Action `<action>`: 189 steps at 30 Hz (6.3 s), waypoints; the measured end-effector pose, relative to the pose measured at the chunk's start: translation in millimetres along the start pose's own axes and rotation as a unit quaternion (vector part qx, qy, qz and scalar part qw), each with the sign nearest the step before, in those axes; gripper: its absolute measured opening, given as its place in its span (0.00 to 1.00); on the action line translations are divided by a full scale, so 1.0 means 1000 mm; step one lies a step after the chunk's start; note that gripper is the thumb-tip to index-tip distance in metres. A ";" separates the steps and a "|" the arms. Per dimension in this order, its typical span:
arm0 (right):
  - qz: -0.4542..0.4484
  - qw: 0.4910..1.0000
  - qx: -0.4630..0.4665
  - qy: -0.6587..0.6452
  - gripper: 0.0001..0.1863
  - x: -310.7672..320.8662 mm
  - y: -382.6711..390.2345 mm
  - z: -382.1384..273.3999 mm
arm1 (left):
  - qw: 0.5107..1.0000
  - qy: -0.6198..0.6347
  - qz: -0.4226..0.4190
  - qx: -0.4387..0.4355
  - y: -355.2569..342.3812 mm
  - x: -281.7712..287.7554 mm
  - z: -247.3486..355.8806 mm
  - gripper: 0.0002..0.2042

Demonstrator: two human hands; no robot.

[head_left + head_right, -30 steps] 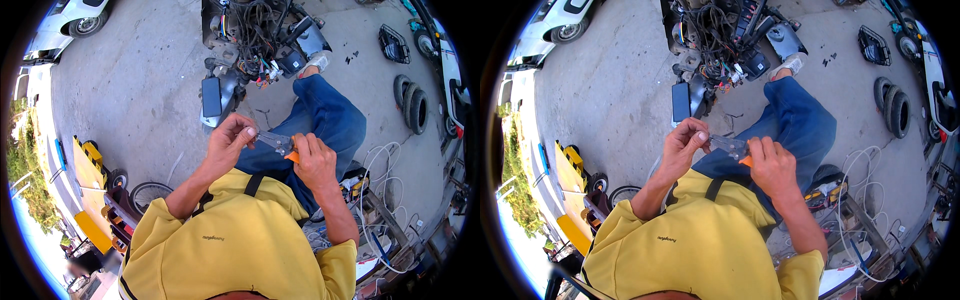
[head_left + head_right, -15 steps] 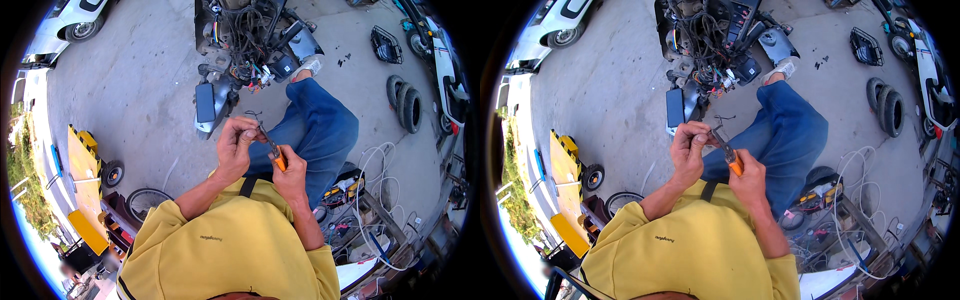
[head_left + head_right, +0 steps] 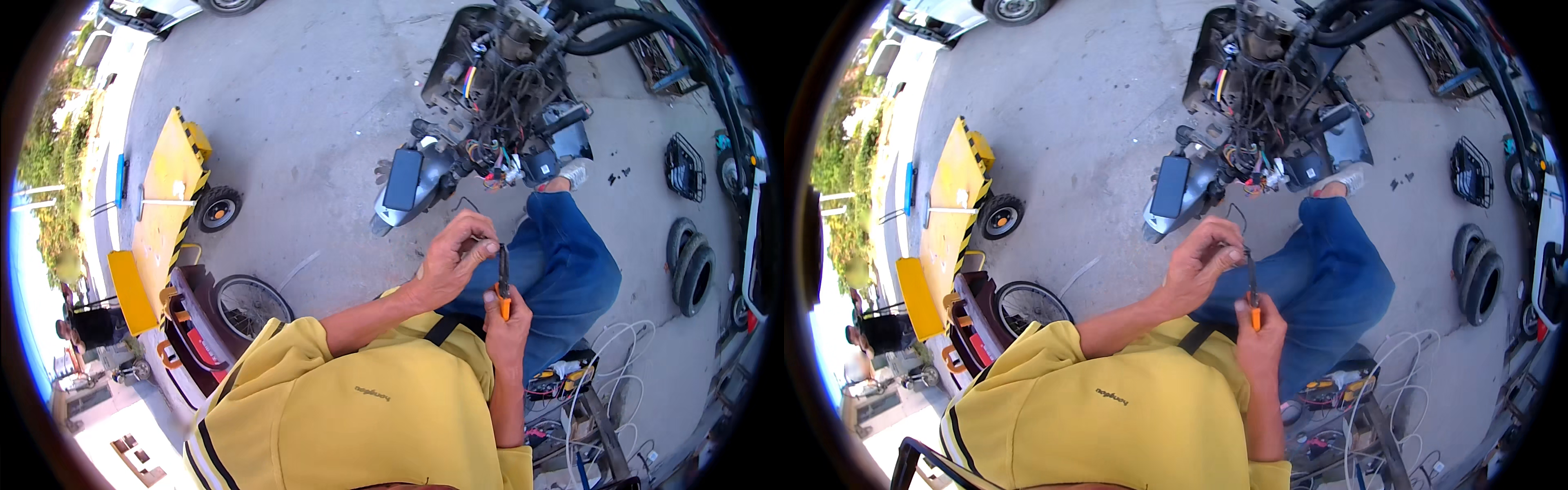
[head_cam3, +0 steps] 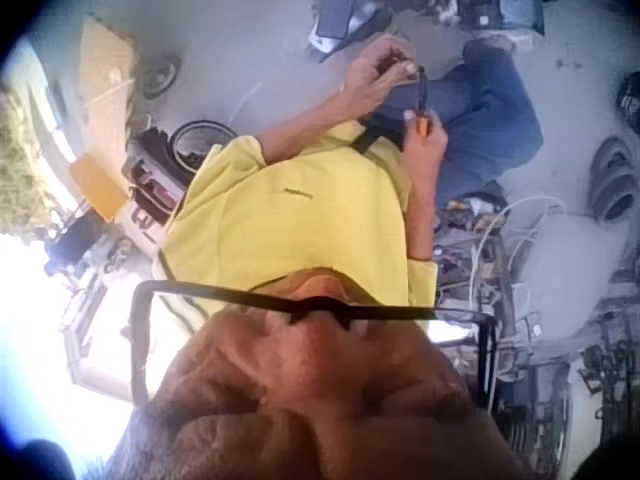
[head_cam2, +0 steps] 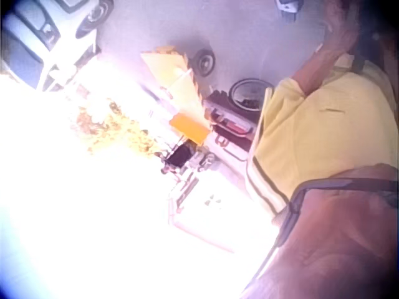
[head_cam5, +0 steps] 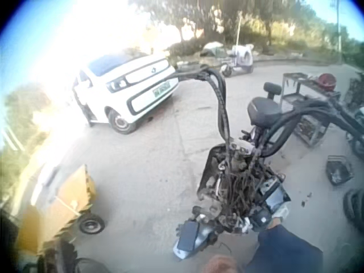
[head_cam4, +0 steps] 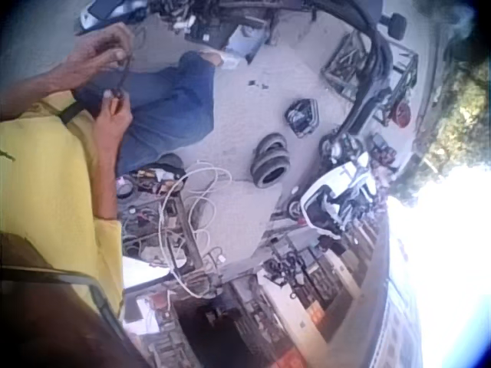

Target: The person sits on the ground and uses pliers to strip and cut wires on a disassembled scooter. They handle the wiring harness and connect or adjust wires near the scooter's frame.

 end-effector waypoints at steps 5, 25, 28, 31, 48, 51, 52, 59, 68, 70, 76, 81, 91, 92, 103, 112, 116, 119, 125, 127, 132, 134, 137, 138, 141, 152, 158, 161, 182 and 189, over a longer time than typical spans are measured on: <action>0.063 0.984 0.112 0.120 0.08 0.007 -0.002 -0.002 | 0.987 -0.138 -0.042 -0.077 -0.002 -0.004 0.016 0.07; 0.096 0.973 0.155 0.138 0.11 0.014 0.007 -0.008 | 0.993 -0.070 -0.019 -0.097 0.004 -0.012 0.019 0.06; 0.035 0.997 0.002 -0.075 0.11 0.002 0.013 0.018 | 0.997 -0.021 -0.001 -0.075 0.007 -0.021 0.014 0.07; -0.023 0.966 -0.030 -0.255 0.10 -0.014 0.016 0.015 | 0.997 0.034 0.008 -0.072 -0.002 -0.027 0.013 0.06; -0.238 0.786 -0.100 -0.562 0.14 -0.039 0.036 -0.007 | 0.961 0.269 0.003 0.060 -0.009 -0.049 -0.012 0.07; -0.286 0.765 -0.068 -0.572 0.19 -0.041 0.045 -0.018 | 0.955 0.296 0.001 0.015 -0.012 -0.055 0.000 0.07; -0.282 0.761 -0.066 -0.580 0.20 -0.039 0.046 -0.017 | 0.950 0.311 0.006 -0.010 -0.012 -0.056 0.005 0.07; -0.283 0.738 -0.030 -0.611 0.21 -0.048 0.056 -0.024 | 0.956 0.294 -0.005 0.001 -0.006 -0.057 0.007 0.09; -0.237 0.764 -0.140 -0.584 0.10 -0.054 0.040 -0.032 | 0.964 0.252 0.039 0.078 -0.007 -0.029 0.001 0.04; -0.268 0.751 -0.152 -0.584 0.10 -0.055 0.049 -0.030 | 0.963 0.247 0.060 0.086 -0.002 -0.025 -0.002 0.06; -0.234 0.732 -0.124 -0.628 0.12 -0.059 0.062 -0.039 | 0.931 0.324 0.061 0.155 -0.006 -0.040 -0.012 0.06; -0.223 0.715 -0.090 -0.657 0.11 -0.056 0.074 -0.044 | 0.922 0.351 0.052 0.156 -0.003 -0.053 0.007 0.07; -0.220 0.767 -0.072 -0.599 0.11 -0.052 0.073 -0.027 | 0.947 0.310 0.018 0.085 0.000 -0.044 0.027 0.08; -0.218 0.789 -0.066 -0.570 0.10 -0.045 0.075 -0.022 | 0.953 0.293 -0.002 0.078 0.003 -0.043 0.034 0.08; -0.278 0.813 -0.128 -0.495 0.09 -0.008 0.101 -0.003 | 0.915 0.308 -0.075 0.250 0.049 -0.066 0.040 0.10; -0.225 0.790 -0.154 -0.549 0.12 -0.018 0.113 -0.014 | 0.911 0.310 0.025 0.271 0.035 -0.072 0.020 0.10; -0.221 0.806 -0.133 -0.533 0.12 -0.025 0.112 -0.021 | 0.923 0.302 0.043 0.236 0.024 -0.063 0.016 0.10; -0.231 0.816 -0.136 -0.512 0.12 -0.032 0.106 -0.020 | 0.928 0.290 0.052 0.226 0.018 -0.051 0.019 0.10; -0.239 0.813 -0.173 -0.502 0.10 -0.038 0.108 -0.012 | 0.911 0.321 0.089 0.245 0.014 -0.030 0.002 0.11; -0.238 0.808 -0.187 -0.505 0.10 -0.038 0.109 -0.009 | 0.906 0.328 0.102 0.247 0.009 -0.024 0.000 0.11; -0.252 0.801 -0.207 -0.503 0.10 -0.034 0.115 -0.006 | 0.903 0.348 0.101 0.231 0.001 -0.005 -0.008 0.10; -0.271 0.794 -0.211 -0.501 0.09 -0.029 0.118 -0.004 | 0.901 0.356 0.107 0.224 -0.004 0.002 -0.009 0.08; -0.263 0.809 -0.242 -0.466 0.09 -0.017 0.122 0.004 | 0.906 0.349 0.116 0.210 -0.008 0.010 -0.012 0.11; -0.261 0.820 -0.247 -0.445 0.09 -0.013 0.123 0.008 | 0.906 0.345 0.119 0.216 -0.008 0.011 -0.014 0.10; -0.226 0.861 -0.223 -0.397 0.10 0.015 0.134 0.024 | 0.878 0.383 0.222 0.183 -0.028 0.080 -0.025 0.07; -0.048 0.991 0.050 -0.116 0.07 0.057 0.064 0.032 | 0.900 0.337 0.186 0.206 0.012 0.094 -0.025 0.09; -0.016 0.983 0.179 -0.050 0.17 0.013 0.024 -0.040 | 0.911 0.314 0.152 0.219 0.017 0.062 0.003 0.10; 0.020 0.959 0.257 0.114 0.23 0.009 0.030 -0.055 | 0.910 0.333 0.124 0.216 0.015 0.046 0.011 0.10; 0.067 0.942 0.255 0.210 0.12 0.020 0.030 -0.037 | 0.952 0.207 0.114 0.192 0.008 0.014 0.019 0.11; 0.045 0.946 0.216 0.239 0.11 0.010 0.025 -0.030 | 0.903 0.347 0.147 0.209 -0.006 0.008 -0.006 0.09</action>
Point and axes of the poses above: each hand's wrist, its own y-axis away from the middle knuckle, its own x-axis out of the back of the hand, z = x × y, the point moved 8 cm from there along -y, towards the middle knuckle, and after that the axes turned 2 degrees about y, right-handed, at the moved point
